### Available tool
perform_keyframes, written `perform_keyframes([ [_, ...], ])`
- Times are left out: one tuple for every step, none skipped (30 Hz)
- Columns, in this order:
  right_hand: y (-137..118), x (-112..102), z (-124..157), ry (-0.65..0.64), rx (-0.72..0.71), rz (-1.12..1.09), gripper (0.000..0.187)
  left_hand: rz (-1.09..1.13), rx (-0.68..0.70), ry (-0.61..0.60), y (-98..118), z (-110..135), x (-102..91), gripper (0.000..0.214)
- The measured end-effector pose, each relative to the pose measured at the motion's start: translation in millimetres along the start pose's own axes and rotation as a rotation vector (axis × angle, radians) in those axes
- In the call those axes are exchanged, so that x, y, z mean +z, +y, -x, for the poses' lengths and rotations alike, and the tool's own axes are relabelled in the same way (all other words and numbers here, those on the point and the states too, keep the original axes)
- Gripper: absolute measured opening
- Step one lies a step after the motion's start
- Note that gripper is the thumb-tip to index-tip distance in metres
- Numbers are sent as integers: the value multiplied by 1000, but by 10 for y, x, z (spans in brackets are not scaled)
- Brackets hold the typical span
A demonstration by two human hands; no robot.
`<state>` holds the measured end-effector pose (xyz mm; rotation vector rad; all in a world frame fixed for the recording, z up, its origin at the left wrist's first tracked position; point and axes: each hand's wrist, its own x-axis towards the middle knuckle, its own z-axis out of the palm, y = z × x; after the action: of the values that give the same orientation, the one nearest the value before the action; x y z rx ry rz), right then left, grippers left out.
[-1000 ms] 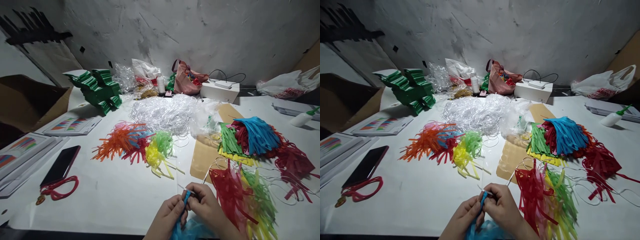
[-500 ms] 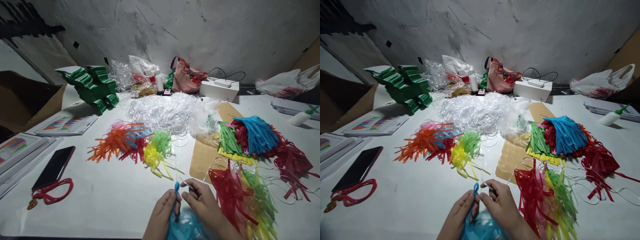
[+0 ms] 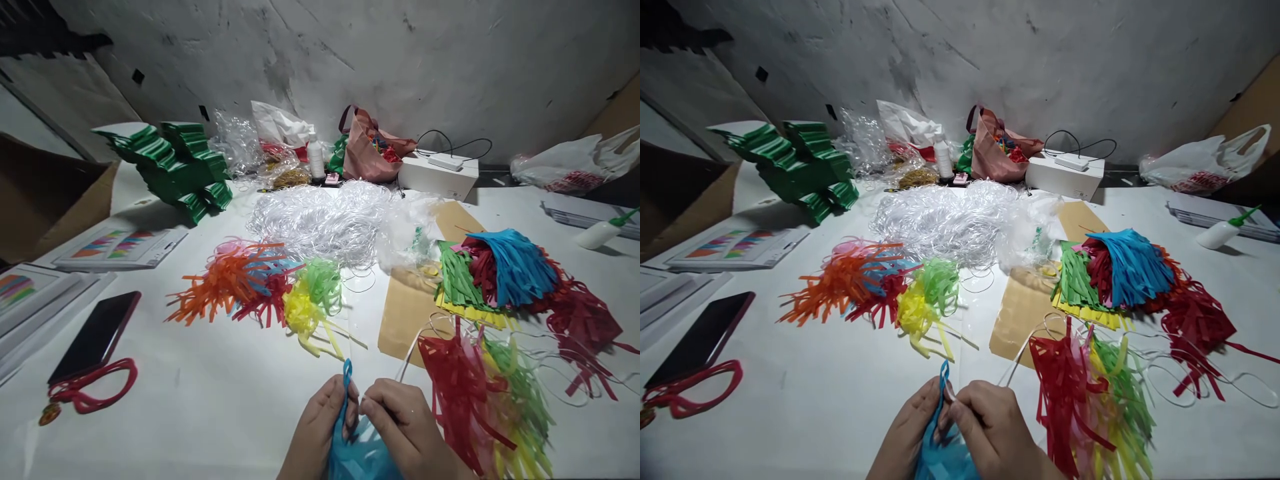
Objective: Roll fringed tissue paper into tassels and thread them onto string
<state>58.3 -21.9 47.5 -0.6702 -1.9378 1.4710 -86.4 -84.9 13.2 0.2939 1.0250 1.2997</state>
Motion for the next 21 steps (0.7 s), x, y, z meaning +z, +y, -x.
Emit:
perform_keyframes([
  [2, 7, -7, 0, 16, -21, 33, -6, 11, 6, -1, 5, 1, 44],
  [7, 16, -16, 6, 32, -39, 34, -14, 20, 8, -2, 9, 1, 45],
  [13, 25, -24, 14, 44, -51, 35, -22, 32, 10, -5, 12, -1, 45],
  [20, 33, -32, 23, 51, -55, 36, -33, 42, 4, -8, 14, -5, 45],
  [27, 39, -38, 30, 56, -52, 36, -48, 49, -8, -11, 16, -11, 45],
  [36, 44, -43, 35, 61, -39, 37, -68, 61, -13, -14, 17, -19, 45],
  [46, 46, -46, 40, 70, -14, 38, -95, 78, -11, -14, 20, -27, 45],
  [58, 47, -46, 50, 81, 26, 37, -133, 101, -2, -14, 24, -33, 44],
  [74, 48, -45, 68, 92, 77, 36, -183, 131, 12, -11, 30, -38, 43],
  [91, 48, -43, 88, 103, 130, 33, -243, 167, 30, -7, 37, -39, 42],
  [110, 50, -40, 106, 116, 174, 28, -310, 208, 49, -3, 46, -36, 41],
  [129, 53, -38, 124, 129, 204, 24, -380, 246, 54, 1, 55, -31, 41],
  [145, 57, -38, 136, 138, 218, 22, -445, 276, 50, 3, 63, -25, 41],
  [156, 63, -40, 141, 139, 221, 22, -500, 298, 35, 4, 69, -19, 41],
  [163, 69, -44, 137, 135, 220, 21, -542, 308, 9, 4, 72, -18, 41],
  [164, 75, -50, 135, 122, 221, 20, -574, 308, -27, 4, 72, -22, 40],
  [161, 79, -57, 132, 103, 222, 20, -592, 306, -52, 5, 67, -33, 39],
  [155, 82, -64, 131, 84, 223, 22, -595, 304, -55, 8, 60, -51, 37],
  [148, 84, -71, 133, 70, 222, 23, -586, 303, -34, 12, 49, -74, 38],
  [139, 84, -75, 135, 59, 216, 22, -567, 299, 2, 18, 35, -100, 41],
  [131, 83, -78, 135, 53, 210, 21, -542, 297, 39, 25, 20, -123, 43],
])
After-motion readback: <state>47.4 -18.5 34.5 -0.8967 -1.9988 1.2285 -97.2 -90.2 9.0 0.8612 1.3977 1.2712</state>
